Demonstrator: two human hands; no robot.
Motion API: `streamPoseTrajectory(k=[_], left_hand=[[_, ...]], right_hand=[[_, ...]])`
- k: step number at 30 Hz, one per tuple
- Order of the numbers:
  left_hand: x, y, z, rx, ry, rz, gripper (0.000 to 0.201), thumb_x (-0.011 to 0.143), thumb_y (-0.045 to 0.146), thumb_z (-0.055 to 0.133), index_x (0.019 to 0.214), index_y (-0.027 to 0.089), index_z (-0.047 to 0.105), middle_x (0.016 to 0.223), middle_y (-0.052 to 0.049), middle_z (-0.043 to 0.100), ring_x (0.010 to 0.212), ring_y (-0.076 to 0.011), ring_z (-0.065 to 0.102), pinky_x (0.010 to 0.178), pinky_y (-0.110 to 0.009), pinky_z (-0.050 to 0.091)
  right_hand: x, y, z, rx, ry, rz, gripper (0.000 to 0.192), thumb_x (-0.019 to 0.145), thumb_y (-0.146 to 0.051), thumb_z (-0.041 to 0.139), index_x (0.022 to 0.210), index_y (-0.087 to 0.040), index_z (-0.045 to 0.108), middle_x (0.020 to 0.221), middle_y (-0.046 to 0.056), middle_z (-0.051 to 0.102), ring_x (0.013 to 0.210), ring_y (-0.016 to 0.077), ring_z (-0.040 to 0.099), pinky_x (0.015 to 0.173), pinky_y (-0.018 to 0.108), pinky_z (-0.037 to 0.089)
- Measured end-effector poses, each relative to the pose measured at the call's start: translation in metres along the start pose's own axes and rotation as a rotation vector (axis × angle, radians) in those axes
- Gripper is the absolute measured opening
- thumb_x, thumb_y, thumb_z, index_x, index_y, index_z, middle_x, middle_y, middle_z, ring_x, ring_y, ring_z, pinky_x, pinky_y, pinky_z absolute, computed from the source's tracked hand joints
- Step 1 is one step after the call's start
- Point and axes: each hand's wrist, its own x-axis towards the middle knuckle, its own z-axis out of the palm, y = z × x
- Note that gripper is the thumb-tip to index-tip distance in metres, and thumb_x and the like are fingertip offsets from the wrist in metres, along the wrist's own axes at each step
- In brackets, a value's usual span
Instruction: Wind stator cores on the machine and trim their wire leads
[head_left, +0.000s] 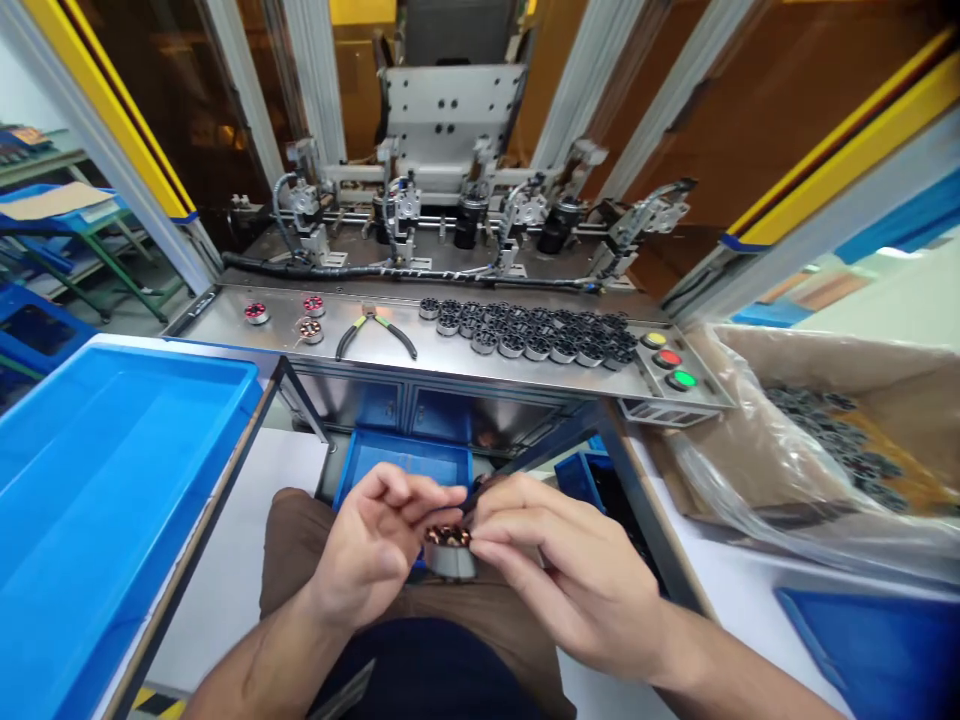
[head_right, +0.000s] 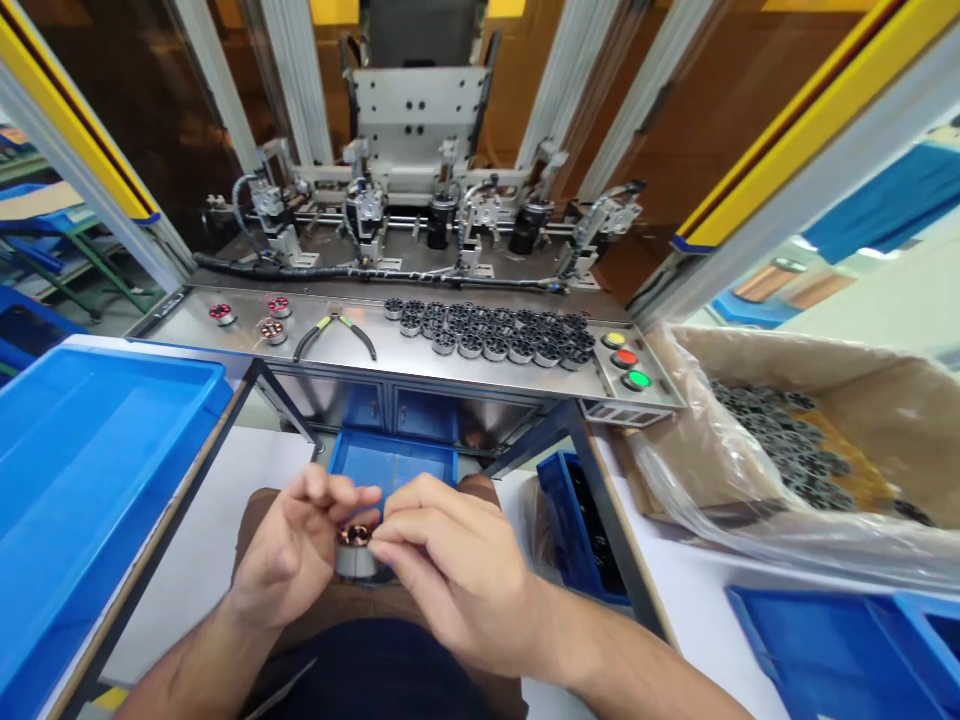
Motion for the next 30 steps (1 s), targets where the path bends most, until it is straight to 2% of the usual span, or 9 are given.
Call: streamPoseTrajectory(k=[3,6,11,14,17,20,24,28,30], left_hand=[[0.001,-0.002,-0.004,0.044,-0.121,-0.307,0.055,0.078,0.068,0.066,0.086,0.014,0.069,0.075,-0.007,0.071,0.069,-0.0188,0.070,0.069,-0.030,0.055],[-0.002,-0.006,-0.009,0.047,-0.224,-0.453,0.055,0.082,0.066,0.063,0.079,0.011,0.069,0.058,-0.005,0.065,0.046,-0.0147,0.061,0.048,-0.024,0.048],[-0.008,-0.007,-0.005,0.039,-0.119,-0.154,0.032,0.082,0.033,0.077,0.110,0.020,0.065,0.089,-0.004,0.073,0.069,-0.0154,0.074,0.058,-0.022,0.056],[-0.009,-0.002,0.000,-0.009,-0.036,0.020,0.039,0.070,0.018,0.086,0.103,0.024,0.066,0.119,-0.004,0.068,0.098,-0.0188,0.073,0.083,-0.030,0.058],[-0.004,0.002,-0.001,-0.112,0.014,0.061,0.039,0.065,0.025,0.090,0.095,0.025,0.065,0.113,-0.001,0.071,0.115,-0.0232,0.067,0.097,-0.036,0.053],[0.003,0.000,-0.008,-0.137,-0.053,-0.161,0.043,0.078,0.053,0.076,0.099,0.017,0.069,0.095,-0.008,0.077,0.097,-0.0224,0.073,0.083,-0.030,0.056],[0.006,-0.002,-0.013,-0.099,-0.368,-0.478,0.062,0.093,0.063,0.046,0.090,0.006,0.072,0.066,-0.014,0.074,0.060,-0.0234,0.073,0.052,-0.027,0.054],[0.001,0.003,-0.005,0.028,-0.170,-0.182,0.027,0.093,0.037,0.063,0.111,0.018,0.068,0.081,-0.007,0.076,0.070,-0.0174,0.075,0.059,-0.022,0.056],[-0.001,0.007,-0.001,0.068,-0.069,-0.018,0.027,0.087,0.025,0.072,0.113,0.024,0.068,0.104,-0.004,0.075,0.084,-0.0160,0.075,0.071,-0.023,0.059]], right_hand=[[0.003,0.000,-0.005,-0.027,-0.113,-0.111,0.012,0.092,-0.006,0.058,0.096,-0.015,0.064,0.078,0.007,0.069,0.073,0.0146,0.066,0.063,0.024,0.058],[0.005,-0.001,-0.008,-0.058,-0.153,-0.165,0.012,0.093,-0.007,0.058,0.100,-0.015,0.064,0.080,0.007,0.071,0.075,0.0146,0.068,0.065,0.024,0.059],[0.010,-0.007,-0.008,-0.231,-0.101,-0.070,0.011,0.093,-0.009,0.059,0.096,-0.018,0.065,0.079,0.007,0.070,0.069,0.0152,0.068,0.059,0.024,0.057],[0.014,-0.011,-0.006,-0.277,-0.050,0.006,0.011,0.092,-0.009,0.058,0.093,-0.020,0.063,0.076,0.007,0.068,0.065,0.0156,0.067,0.055,0.024,0.055],[0.018,-0.015,-0.006,-0.207,-0.092,0.029,0.013,0.091,-0.007,0.058,0.092,-0.019,0.063,0.075,0.006,0.068,0.066,0.0151,0.066,0.056,0.023,0.055],[0.022,-0.015,-0.008,-0.118,-0.186,-0.009,0.014,0.091,-0.005,0.056,0.092,-0.017,0.064,0.076,0.005,0.068,0.070,0.0137,0.066,0.061,0.022,0.055],[0.026,-0.012,-0.009,-0.065,-0.197,-0.078,0.011,0.094,-0.009,0.055,0.091,-0.013,0.065,0.078,0.008,0.068,0.073,0.0137,0.064,0.065,0.022,0.055],[0.029,-0.011,-0.008,-0.124,-0.129,-0.001,0.012,0.093,-0.007,0.057,0.086,-0.011,0.066,0.076,0.008,0.066,0.071,0.0129,0.061,0.065,0.022,0.052],[0.029,-0.010,-0.006,-0.138,-0.064,0.053,0.013,0.093,-0.007,0.057,0.085,-0.012,0.066,0.076,0.007,0.066,0.070,0.0122,0.060,0.064,0.022,0.051]])
